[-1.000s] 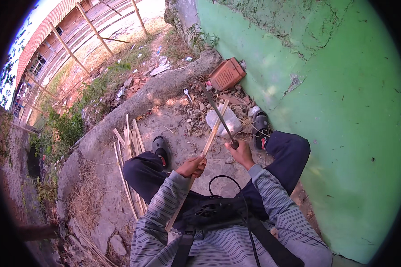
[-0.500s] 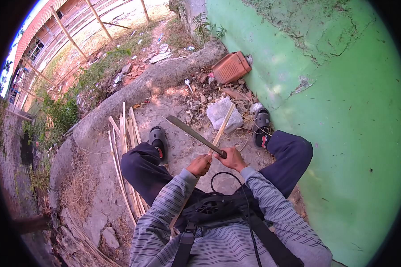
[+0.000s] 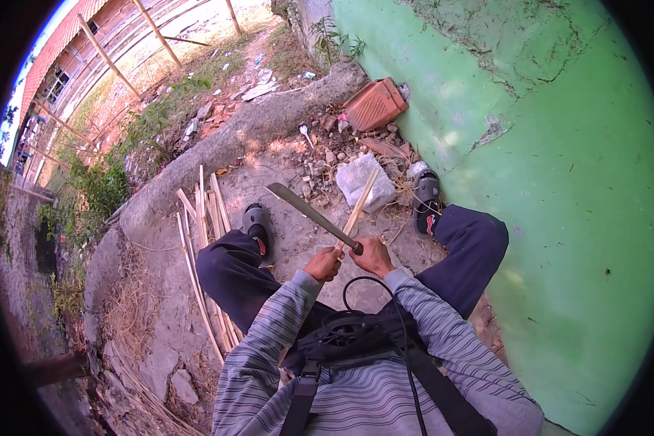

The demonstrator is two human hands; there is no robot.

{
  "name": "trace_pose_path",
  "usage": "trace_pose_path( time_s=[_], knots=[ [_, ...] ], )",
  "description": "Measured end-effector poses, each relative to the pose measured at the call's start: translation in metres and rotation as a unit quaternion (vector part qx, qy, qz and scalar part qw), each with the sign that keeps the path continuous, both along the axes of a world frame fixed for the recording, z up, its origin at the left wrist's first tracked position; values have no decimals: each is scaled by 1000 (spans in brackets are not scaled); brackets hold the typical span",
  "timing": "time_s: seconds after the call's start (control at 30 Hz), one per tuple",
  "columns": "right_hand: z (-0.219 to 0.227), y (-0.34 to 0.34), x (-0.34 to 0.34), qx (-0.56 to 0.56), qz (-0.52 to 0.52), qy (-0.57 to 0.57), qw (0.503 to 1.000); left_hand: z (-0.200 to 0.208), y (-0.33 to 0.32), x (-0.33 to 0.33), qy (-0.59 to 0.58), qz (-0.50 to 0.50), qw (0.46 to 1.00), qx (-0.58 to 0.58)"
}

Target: The person scrapes a bamboo stick with a machete, splits the piece lengthwise using the machete, and scrapes the surface of the split bamboo strip.

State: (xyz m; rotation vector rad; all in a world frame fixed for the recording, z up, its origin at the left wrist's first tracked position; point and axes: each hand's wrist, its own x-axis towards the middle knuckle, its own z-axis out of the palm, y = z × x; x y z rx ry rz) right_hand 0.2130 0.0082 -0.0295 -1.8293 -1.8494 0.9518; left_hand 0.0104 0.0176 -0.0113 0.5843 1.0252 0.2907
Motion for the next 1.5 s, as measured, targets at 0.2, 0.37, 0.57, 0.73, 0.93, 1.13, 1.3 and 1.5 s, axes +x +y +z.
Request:
trace_pose_path(
  time_s=[0.2,0.37,0.57,0.73,0.93,1.13,1.3,1.5],
  knots=[
    [10,3,3,17,2,-30,999,-6,-2,-2,-33,4,999,-34],
    [-1,13,16,28,-61,-23,998,-4,-13,-1,-2,-10,999,-34],
    [1,-6,-4,0,6,-9,1000,-7,-9,-4,-3,6,1000,-25],
    [-16,18,18,4,-56,-39,998,-7,-15,-5,9,-9,1000,-18],
    [-11,7,14,-25,-38,-16,999,-6,-15,-1,38,-30,999,8],
    [-12,8,12,-29,-33,-33,999,-34,-27,-10,154,-65,973,161],
    [-16,3,12,7,-17,-50,999,-36,-24,-12,152,-75,979,113],
    [-13,-2,2,13,2,-16,1000,-27,-18,-10,91,-40,994,35]
  ],
)
